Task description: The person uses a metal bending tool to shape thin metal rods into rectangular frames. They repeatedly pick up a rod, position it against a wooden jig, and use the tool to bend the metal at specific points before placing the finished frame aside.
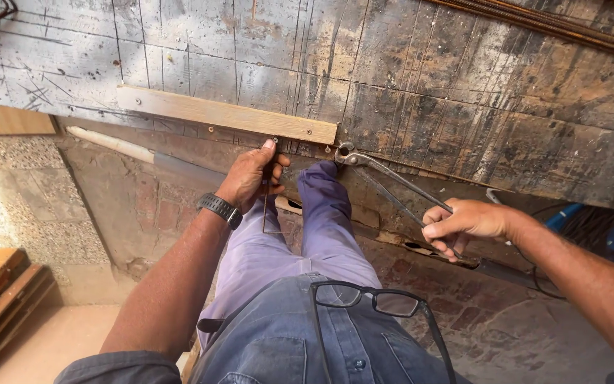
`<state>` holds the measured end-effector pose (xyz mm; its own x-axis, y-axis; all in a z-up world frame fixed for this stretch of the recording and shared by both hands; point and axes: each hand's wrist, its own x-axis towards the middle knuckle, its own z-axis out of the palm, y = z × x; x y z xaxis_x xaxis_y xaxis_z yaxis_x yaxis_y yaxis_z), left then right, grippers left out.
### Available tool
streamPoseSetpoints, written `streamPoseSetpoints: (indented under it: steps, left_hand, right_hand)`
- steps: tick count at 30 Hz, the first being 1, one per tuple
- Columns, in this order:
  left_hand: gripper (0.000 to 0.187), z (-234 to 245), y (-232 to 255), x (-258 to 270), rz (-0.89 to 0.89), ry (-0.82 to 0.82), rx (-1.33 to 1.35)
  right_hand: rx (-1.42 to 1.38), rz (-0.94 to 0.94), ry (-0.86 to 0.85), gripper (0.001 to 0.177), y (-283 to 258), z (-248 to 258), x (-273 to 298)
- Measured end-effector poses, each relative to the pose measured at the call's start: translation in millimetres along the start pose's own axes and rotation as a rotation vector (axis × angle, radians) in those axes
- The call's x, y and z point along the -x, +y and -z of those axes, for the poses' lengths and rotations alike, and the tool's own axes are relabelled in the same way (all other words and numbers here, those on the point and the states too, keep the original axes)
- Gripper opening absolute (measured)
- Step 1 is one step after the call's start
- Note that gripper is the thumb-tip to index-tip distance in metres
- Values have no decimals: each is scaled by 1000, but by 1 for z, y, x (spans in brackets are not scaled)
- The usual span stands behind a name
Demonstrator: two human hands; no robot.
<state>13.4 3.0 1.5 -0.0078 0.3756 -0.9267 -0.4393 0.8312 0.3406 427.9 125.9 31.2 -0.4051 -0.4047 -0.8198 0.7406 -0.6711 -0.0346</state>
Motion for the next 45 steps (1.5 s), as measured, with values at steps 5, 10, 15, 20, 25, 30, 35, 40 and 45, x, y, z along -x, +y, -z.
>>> streamPoseSetpoints:
  steps: [5, 10, 15, 20, 25, 30, 35, 40, 45]
  left_hand:
    - [50, 0, 0, -2, 6, -14, -8]
    - [56, -1, 19, 14, -36, -53, -53]
    - [50, -5, 7, 5, -69, 6, -29]
    - [48, -19, 4, 13, -216, 139, 63]
    - [50, -20, -7, 8, -212, 175, 109]
    - [48, -25, -9, 12, -206, 178, 131]
    - [47, -30, -1, 23, -191, 202, 137]
    - [48, -31, 1, 23, -158, 176, 133]
    - [48, -29, 4, 24, -136, 171, 117]
  right_hand:
    - [106, 119, 59, 32, 48, -41, -40]
    - [129, 419, 238, 34, 74, -154, -78]
    - [212, 247, 632, 35, 76, -180, -31]
    - [145, 249, 770, 33, 44, -163, 14]
    - [-57, 236, 413, 59, 20, -123, 23]
    - [-92, 195, 295, 60, -1, -85, 32]
    - [-91, 168, 200, 61, -6, -47, 27]
    - [-69, 93, 126, 62, -8, -14, 14]
    - [-118, 27, 105, 56, -1, -10, 3]
